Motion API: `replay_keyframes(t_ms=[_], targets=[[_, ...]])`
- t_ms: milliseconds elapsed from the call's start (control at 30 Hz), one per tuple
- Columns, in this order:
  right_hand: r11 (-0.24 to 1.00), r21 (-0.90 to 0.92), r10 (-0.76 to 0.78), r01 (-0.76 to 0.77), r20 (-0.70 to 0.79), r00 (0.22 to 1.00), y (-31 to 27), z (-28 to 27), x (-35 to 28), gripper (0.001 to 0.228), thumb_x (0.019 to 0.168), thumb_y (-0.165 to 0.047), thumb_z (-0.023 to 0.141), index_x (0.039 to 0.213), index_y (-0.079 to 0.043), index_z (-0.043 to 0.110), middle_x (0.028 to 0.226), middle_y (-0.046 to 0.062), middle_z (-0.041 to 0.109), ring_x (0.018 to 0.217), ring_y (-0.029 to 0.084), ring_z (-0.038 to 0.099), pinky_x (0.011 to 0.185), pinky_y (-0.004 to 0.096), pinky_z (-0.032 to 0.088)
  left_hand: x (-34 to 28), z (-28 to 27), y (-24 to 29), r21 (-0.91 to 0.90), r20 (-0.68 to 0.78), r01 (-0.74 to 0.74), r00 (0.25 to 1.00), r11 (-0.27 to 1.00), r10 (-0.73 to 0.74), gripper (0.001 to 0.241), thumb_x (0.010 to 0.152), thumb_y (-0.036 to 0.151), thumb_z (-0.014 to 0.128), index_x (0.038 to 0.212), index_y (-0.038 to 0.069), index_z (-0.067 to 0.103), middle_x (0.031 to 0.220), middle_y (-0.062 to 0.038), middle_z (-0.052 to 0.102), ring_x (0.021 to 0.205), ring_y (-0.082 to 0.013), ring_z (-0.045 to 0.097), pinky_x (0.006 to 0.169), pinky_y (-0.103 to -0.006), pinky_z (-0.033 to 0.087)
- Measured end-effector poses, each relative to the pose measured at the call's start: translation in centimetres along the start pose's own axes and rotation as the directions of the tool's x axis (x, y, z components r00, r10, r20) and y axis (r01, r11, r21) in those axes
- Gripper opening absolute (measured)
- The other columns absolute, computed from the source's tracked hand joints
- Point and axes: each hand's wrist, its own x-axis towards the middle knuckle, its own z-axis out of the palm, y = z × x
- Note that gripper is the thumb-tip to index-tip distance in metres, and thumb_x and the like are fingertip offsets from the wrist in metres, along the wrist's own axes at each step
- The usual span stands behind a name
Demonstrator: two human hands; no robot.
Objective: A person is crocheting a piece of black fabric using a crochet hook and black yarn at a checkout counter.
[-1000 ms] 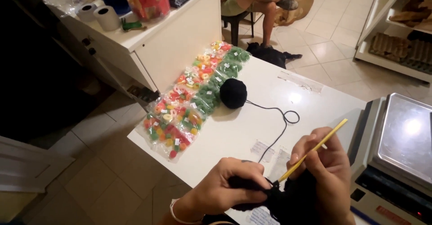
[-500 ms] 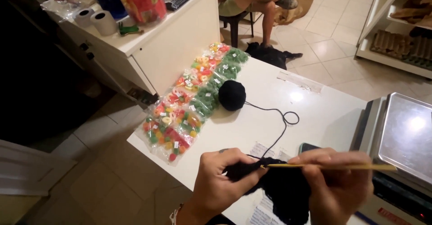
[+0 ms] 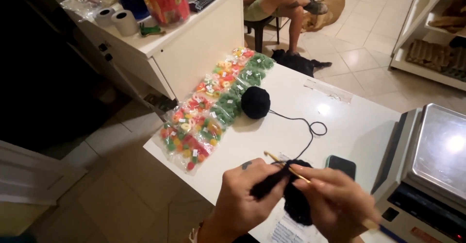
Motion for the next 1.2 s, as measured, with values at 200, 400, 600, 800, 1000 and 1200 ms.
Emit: replay_keyframes(t_ms=[200, 400, 600, 800, 1000, 1200], targets=[[0.930, 0.227, 0.344, -0.290, -0.260, 0.902, -1.8, 0.3, 2.5, 0.021, 0.094, -0.012, 0.068, 0.103, -0.011, 0.049, 0.083, 0.016, 0.069, 0.070, 0.019, 0.073, 0.065, 0.022, 0.061, 0.0, -1.4, 0.1, -0.356, 0.153, 0.373, 0.928, 0.857, -0.340, 0.020, 0.096, 0.018, 0.069, 0.087, 0.000, 0.072, 0.073, -0.003, 0.061, 0.068, -0.0142, 0.056, 0.062, -0.0305, 0.046], [0.564, 0.674, 0.620, -0.477, 0.036, 0.784, -0.5, -0.4, 3.0, 0.013, 0.091, -0.001, 0.071, 0.095, -0.009, 0.060, 0.085, 0.016, 0.074, 0.079, 0.024, 0.075, 0.074, 0.033, 0.063, 0.1, -1.0, -0.3, -0.135, 0.096, 0.093, 0.992, 0.987, -0.080, 0.009, 0.095, 0.010, 0.071, 0.102, 0.003, 0.072, 0.081, -0.009, 0.062, 0.067, -0.0192, 0.060, 0.057, -0.0307, 0.052], [0.892, 0.223, 0.437, -0.392, -0.212, 0.874, -1.3, 0.4, 2.4, 0.020, 0.088, -0.006, 0.071, 0.093, -0.009, 0.052, 0.082, 0.018, 0.071, 0.074, 0.026, 0.077, 0.070, 0.030, 0.065, 0.4, -0.4, -0.8, 0.334, 0.056, -0.233, 0.972, 0.913, 0.228, 0.017, 0.101, 0.006, 0.065, 0.113, -0.004, 0.070, 0.085, -0.013, 0.061, 0.070, -0.0268, 0.056, 0.061, -0.0381, 0.049], [0.986, -0.062, 0.153, -0.157, -0.061, 0.986, -2.1, 0.0, -0.2, 0.013, 0.092, -0.010, 0.070, 0.103, -0.016, 0.064, 0.106, 0.012, 0.078, 0.094, 0.015, 0.083, 0.080, 0.021, 0.070, 1.1, -0.1, -0.6, 0.638, 0.002, -0.323, 0.909, 0.699, 0.418, 0.013, 0.097, 0.005, 0.080, 0.091, 0.000, 0.070, 0.070, -0.006, 0.047, 0.057, -0.0207, 0.039, 0.050, -0.0333, 0.037], [0.992, 0.114, -0.044, 0.050, -0.049, 0.998, -0.1, 0.2, 0.9, 0.026, 0.090, -0.003, 0.074, 0.112, -0.014, 0.065, 0.108, 0.012, 0.077, 0.094, 0.014, 0.084, 0.064, 0.013, 0.068, 0.2, -0.6, -0.3, 0.287, 0.051, -0.288, 0.957, 0.914, 0.286, 0.024, 0.104, 0.001, 0.058, 0.125, -0.004, 0.070, 0.077, -0.008, 0.053, 0.062, -0.0231, 0.048, 0.056, -0.0352, 0.046], [0.771, 0.562, 0.396, -0.301, -0.052, 0.917, -0.7, -0.8, 1.8, 0.018, 0.088, -0.007, 0.076, 0.092, -0.007, 0.059, 0.086, 0.023, 0.074, 0.078, 0.028, 0.078, 0.075, 0.033, 0.068, 0.4, -1.4, -0.3, -0.348, 0.269, 0.124, 0.963, 0.929, -0.028, 0.032, 0.099, 0.006, 0.072, 0.131, 0.005, 0.070, 0.073, -0.001, 0.050, 0.067, -0.0140, 0.047, 0.065, -0.0253, 0.044]])
